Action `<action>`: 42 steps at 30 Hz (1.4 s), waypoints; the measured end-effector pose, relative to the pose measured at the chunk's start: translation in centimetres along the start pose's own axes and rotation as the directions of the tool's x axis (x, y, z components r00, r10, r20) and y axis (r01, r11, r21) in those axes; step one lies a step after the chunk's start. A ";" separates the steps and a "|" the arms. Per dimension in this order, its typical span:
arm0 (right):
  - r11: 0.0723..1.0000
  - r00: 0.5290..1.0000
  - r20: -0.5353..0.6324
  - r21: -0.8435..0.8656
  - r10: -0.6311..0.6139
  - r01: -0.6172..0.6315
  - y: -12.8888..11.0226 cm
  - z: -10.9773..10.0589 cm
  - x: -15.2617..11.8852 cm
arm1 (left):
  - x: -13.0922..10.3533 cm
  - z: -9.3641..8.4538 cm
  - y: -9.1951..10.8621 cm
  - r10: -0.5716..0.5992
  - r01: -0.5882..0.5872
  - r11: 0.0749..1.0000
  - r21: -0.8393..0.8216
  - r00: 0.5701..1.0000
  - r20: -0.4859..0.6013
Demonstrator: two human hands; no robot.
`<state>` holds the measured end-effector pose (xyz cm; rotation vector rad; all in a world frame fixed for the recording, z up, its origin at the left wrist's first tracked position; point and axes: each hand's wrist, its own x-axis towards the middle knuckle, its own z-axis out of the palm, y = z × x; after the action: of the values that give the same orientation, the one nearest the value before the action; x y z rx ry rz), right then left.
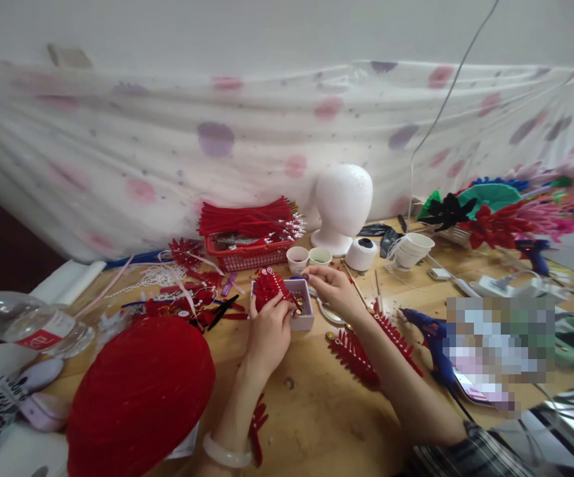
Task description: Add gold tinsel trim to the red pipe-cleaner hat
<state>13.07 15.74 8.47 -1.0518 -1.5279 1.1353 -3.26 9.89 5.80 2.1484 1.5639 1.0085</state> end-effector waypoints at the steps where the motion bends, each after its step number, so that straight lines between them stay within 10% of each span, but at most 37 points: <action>1: 0.999 0.999 -0.037 0.037 0.018 -0.017 -0.6 -0.3 -0.3 | 0.0 -0.1 0.0 -0.001 0.001 1.000 -0.017 1.000 -0.023; 11: 0.915 0.962 -0.006 0.311 0.273 -0.258 -2.2 1.2 -7.5 | -4.4 -2.6 2.2 -0.083 -0.063 0.934 -0.352 0.920 -0.384; 20: 0.585 0.814 0.433 0.567 0.388 -0.580 -0.8 4.8 -11.8 | -8.8 -0.4 2.4 -0.113 -0.030 0.886 -0.463 0.954 -0.276; 29: 0.745 0.807 0.390 0.340 0.444 -0.574 -1.0 3.8 -11.9 | -9.8 -0.4 1.4 0.246 -0.296 0.954 -0.051 0.866 -0.436; 35: 0.668 0.749 0.403 0.351 0.525 -0.657 -0.8 4.2 -11.5 | -10.3 -1.1 0.0 0.505 -0.429 0.857 0.285 0.810 -0.298; 42: 0.697 0.812 0.299 0.416 0.501 -0.583 0.1 5.0 -11.1 | -10.0 -0.6 0.1 0.384 -0.336 0.918 0.212 0.886 -0.260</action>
<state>10.44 4.17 5.61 -1.0928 -0.9469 1.9546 -5.23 0.57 2.65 2.5662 1.4343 1.4250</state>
